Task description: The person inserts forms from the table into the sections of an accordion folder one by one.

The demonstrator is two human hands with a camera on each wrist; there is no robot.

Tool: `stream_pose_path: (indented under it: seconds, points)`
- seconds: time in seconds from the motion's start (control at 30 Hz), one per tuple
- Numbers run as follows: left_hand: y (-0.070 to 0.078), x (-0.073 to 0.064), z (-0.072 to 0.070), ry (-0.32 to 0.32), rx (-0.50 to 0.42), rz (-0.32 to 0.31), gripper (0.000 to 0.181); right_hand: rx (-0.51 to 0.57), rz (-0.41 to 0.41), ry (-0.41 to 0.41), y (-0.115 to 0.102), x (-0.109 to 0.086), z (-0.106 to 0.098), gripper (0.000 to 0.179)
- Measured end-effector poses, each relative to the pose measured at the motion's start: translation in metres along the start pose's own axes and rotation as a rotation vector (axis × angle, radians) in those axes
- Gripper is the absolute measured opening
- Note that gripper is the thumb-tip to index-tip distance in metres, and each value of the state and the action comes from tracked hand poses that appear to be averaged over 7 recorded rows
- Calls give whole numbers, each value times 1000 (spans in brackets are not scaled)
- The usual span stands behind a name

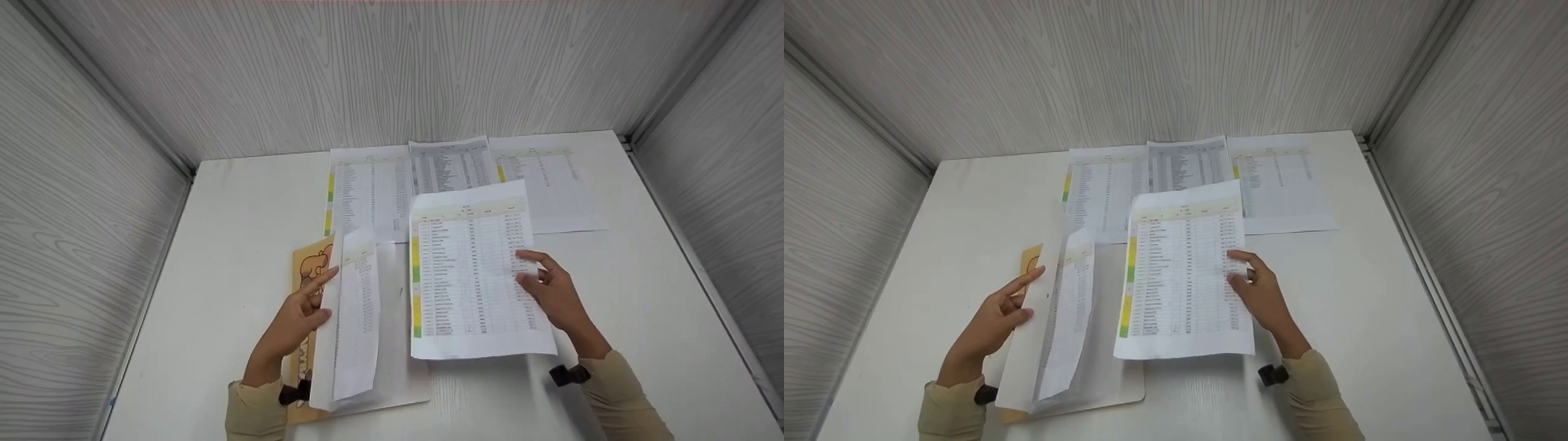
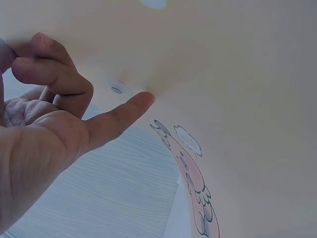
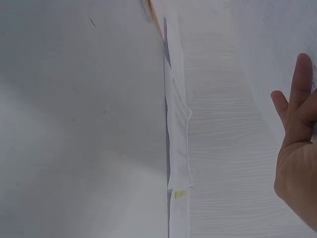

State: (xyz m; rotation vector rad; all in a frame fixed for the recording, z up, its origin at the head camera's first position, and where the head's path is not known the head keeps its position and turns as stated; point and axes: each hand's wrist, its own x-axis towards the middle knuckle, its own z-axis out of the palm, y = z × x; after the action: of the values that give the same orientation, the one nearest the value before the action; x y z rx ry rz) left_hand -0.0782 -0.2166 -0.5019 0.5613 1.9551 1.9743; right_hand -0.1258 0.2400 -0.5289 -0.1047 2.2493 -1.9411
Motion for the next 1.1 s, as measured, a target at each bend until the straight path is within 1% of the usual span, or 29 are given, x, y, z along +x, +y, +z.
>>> stream_pose_path:
  seconds: [0.27,0.5,0.6,0.7,0.9,1.0,1.1]
  points:
    - [1,2,2,6,-8,-28,70,10,19,-43,2,1,14,47]
    - [-1,1,0,-2,-4,2,70,-12,33,-66,4,5,29,45]
    - [-1,1,0,2,3,1,69,-17,34,-73,5,5,35,44]
    - [-1,1,1,13,10,-7,69,3,37,-76,8,3,39,44]
    - [0,1,3,31,40,-8,69,63,75,-55,16,-3,40,45]
    - [0,1,4,34,20,-22,70,40,94,-24,20,-7,39,45]
    - [0,1,3,35,20,-37,70,18,104,-3,23,-9,39,45]
